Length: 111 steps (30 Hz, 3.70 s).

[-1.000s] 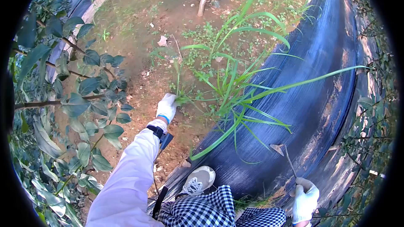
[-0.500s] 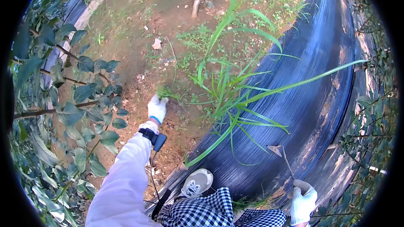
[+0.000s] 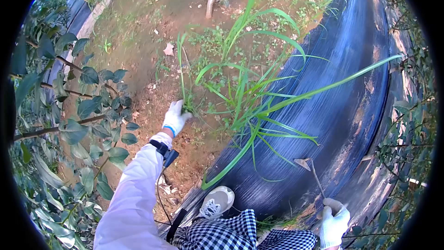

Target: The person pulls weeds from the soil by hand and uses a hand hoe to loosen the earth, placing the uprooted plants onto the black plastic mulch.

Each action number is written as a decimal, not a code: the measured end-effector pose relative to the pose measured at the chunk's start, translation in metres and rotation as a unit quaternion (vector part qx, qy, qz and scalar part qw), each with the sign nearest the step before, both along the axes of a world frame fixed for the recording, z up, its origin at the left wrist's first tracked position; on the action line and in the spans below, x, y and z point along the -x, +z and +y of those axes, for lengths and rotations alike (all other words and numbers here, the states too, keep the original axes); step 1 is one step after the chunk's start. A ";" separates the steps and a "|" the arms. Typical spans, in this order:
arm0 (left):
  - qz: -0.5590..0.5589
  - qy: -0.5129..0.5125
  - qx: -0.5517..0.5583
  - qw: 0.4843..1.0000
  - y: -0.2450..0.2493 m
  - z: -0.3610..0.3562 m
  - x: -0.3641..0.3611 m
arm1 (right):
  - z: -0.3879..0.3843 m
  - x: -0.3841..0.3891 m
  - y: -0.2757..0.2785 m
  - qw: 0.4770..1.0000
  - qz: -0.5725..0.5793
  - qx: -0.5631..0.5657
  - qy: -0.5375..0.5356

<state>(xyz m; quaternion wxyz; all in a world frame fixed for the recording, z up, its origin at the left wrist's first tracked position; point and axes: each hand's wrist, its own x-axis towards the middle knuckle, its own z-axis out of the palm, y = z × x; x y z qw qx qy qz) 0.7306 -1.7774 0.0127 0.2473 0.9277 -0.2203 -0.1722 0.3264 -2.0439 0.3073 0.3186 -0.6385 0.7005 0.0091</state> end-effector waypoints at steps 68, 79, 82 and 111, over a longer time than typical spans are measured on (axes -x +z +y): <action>0.079 0.174 0.210 0.959 -0.031 0.029 0.063 | -0.004 0.022 -0.004 0.997 -0.056 -0.010 0.043; -0.042 -0.094 -0.075 0.992 -0.008 0.001 0.088 | -0.006 0.025 -0.005 0.998 -0.050 -0.010 0.047; -0.013 0.013 0.064 0.998 -0.022 0.009 0.078 | -0.005 0.025 -0.004 0.998 -0.049 -0.017 0.043; 0.112 -0.014 0.006 0.994 -0.017 0.016 0.048 | -0.006 0.024 -0.005 0.998 -0.042 -0.006 0.054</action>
